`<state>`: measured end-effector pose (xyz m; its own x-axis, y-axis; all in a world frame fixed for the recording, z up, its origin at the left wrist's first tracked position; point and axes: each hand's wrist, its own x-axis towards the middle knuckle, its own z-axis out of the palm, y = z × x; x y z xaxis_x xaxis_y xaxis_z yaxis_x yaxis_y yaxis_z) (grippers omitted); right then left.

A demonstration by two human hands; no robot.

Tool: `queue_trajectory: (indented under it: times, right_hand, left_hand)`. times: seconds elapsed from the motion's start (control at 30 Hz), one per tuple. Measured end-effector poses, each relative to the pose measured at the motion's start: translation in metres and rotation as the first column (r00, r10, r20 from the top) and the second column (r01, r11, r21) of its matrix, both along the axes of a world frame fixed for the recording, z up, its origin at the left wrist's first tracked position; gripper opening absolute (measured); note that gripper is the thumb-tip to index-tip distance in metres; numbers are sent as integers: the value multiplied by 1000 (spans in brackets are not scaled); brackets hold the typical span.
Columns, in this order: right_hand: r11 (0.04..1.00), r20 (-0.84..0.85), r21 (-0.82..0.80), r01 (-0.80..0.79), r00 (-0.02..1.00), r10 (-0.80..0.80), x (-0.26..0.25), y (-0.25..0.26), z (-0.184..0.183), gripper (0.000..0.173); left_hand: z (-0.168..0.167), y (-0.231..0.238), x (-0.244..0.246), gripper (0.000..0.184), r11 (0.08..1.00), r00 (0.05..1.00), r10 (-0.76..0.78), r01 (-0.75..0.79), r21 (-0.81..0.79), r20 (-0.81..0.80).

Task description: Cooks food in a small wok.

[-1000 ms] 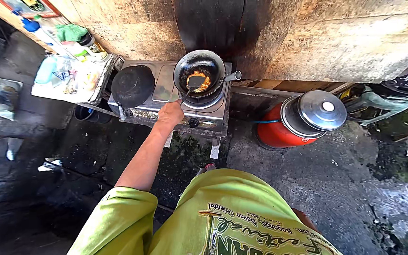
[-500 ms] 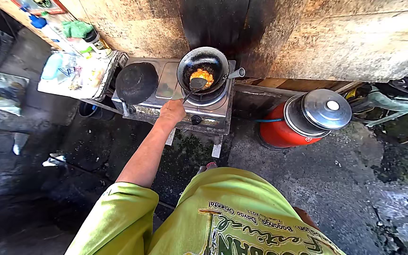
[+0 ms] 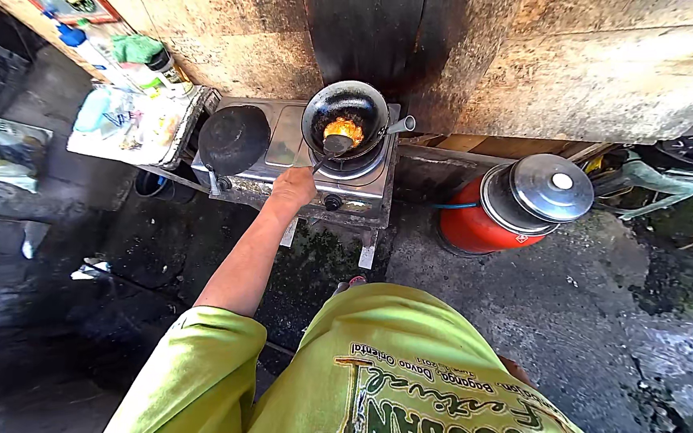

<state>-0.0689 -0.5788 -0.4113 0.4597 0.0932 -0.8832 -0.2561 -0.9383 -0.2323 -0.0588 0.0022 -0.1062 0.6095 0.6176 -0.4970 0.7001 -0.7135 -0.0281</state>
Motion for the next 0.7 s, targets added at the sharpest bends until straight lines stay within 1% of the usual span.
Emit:
queue_trajectory:
  times: [0.2,0.3,0.53,0.57,0.63,0.67,0.7]
  right_hand:
    - [1000,-5,-7,-15,1000,15,6,1,-3,37]
    - [1000,16,2,-16,1000,16,8,-3,-10,37]
    - [1000,1,-3,-29,1000,29,9,-1,-4,38]
    - [999,18,16,-33,999,33,7,-7,-14,39]
    - [997,95,80,-9,996,1,1,-31,-58,40]
    - [996,79,90,18,997,-25,1,-38,-72,41]
    - [996,28,80,30,999,-33,4,-40,-74,41]
  left_hand:
    - [0,3,4,44,1000,1000,5,-5,-20,1]
    - [-1,6,5,44,999,1000,-1,2,-34,9]
    - [-6,7,6,42,999,999,1,0,-48,32]
    - [-6,12,5,41,997,998,11,-6,-80,62]
    - [-6,26,1,41,982,983,74,-43,-182,170]
    - [-5,30,0,41,973,970,113,-63,-223,217]
    - [-5,31,-1,41,967,956,148,-86,-240,252]
